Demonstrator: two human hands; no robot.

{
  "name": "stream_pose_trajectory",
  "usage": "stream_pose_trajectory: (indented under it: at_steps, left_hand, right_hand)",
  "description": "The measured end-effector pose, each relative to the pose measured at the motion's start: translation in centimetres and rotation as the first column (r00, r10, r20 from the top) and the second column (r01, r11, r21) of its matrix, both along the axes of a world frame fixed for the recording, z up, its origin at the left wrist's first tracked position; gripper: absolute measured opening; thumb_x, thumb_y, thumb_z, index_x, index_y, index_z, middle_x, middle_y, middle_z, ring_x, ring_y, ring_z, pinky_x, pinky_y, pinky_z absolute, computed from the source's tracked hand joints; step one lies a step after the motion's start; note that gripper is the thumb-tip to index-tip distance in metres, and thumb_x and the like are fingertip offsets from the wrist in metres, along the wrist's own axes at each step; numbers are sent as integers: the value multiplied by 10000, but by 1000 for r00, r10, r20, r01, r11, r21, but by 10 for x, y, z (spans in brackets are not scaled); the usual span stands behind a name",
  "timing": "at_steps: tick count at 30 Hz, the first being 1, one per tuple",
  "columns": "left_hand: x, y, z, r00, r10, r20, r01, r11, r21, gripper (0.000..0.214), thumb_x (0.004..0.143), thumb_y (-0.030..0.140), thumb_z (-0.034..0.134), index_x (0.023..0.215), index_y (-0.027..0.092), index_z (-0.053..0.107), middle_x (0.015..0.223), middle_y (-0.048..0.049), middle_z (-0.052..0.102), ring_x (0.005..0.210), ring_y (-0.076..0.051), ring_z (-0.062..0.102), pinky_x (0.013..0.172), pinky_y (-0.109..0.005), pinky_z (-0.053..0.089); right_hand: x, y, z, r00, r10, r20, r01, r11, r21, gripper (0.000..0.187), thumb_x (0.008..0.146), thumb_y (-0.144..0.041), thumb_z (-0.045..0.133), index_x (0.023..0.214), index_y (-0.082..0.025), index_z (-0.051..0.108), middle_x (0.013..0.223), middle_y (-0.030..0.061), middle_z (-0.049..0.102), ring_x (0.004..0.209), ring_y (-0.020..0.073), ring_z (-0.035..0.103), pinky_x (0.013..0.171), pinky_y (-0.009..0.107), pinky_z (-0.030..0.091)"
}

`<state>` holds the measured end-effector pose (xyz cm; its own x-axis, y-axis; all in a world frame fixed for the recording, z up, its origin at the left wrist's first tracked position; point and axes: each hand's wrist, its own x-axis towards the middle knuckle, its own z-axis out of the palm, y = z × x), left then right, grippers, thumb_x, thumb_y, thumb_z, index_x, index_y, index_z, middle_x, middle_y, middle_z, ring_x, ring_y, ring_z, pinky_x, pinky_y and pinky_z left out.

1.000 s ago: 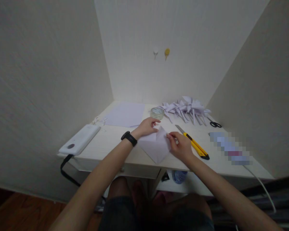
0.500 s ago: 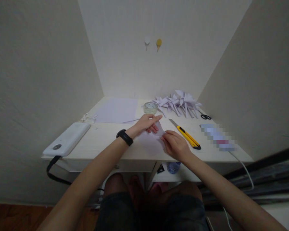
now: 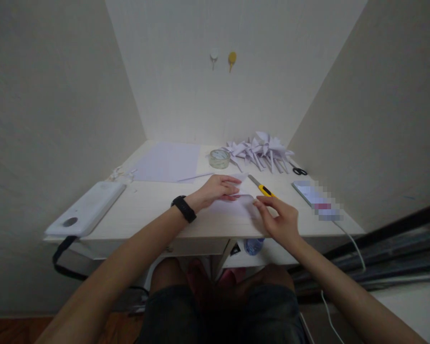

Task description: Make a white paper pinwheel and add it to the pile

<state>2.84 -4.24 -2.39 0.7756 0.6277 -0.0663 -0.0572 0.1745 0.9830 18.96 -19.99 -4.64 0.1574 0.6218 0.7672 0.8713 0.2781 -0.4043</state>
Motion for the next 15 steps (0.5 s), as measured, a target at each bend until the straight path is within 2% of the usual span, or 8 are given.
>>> stream_pose_trajectory:
  at_steps: [3, 7, 11, 15]
  left_hand:
    - [4, 0, -7, 999, -34, 0, 34, 999, 13, 481, 646, 99, 847, 1092, 76, 668, 743, -70, 718, 689, -151, 695, 698, -290, 565]
    - [6, 1, -10, 997, -74, -14, 75, 996, 51, 488, 640, 77, 831, 1105, 74, 681, 742, -70, 726, 678, -129, 679, 720, -279, 546]
    - [4, 3, -10, 994, -108, -17, 108, 993, 48, 521, 647, 47, 795, 1153, 95, 678, 714, -35, 719, 672, -117, 669, 767, -296, 538]
    - [4, 3, -10, 993, -115, 6, 115, 993, 2, 540, 600, 41, 818, 1120, 82, 678, 756, -55, 726, 729, -153, 698, 826, -351, 542]
  right_hand:
    - [2, 12, 10, 968, 1, -252, -16, 998, -57, 202, 890, -412, 626, 871, -221, 689, 852, 58, 762, 785, 224, 726, 765, 345, 548]
    - [8, 39, 6, 894, 133, -427, -210, 968, -138, 250, 869, -449, 636, 854, -203, 671, 835, 61, 753, 774, 217, 716, 733, 333, 548]
    - [10, 50, -9, 897, 85, -434, -166, 974, -153, 222, 842, -422, 661, 834, -203, 696, 798, 56, 750, 735, 216, 703, 701, 330, 539]
    - [8, 45, -10, 932, 79, -355, -132, 983, -127, 148, 838, -357, 662, 821, -227, 732, 818, 48, 758, 765, 226, 703, 760, 354, 540]
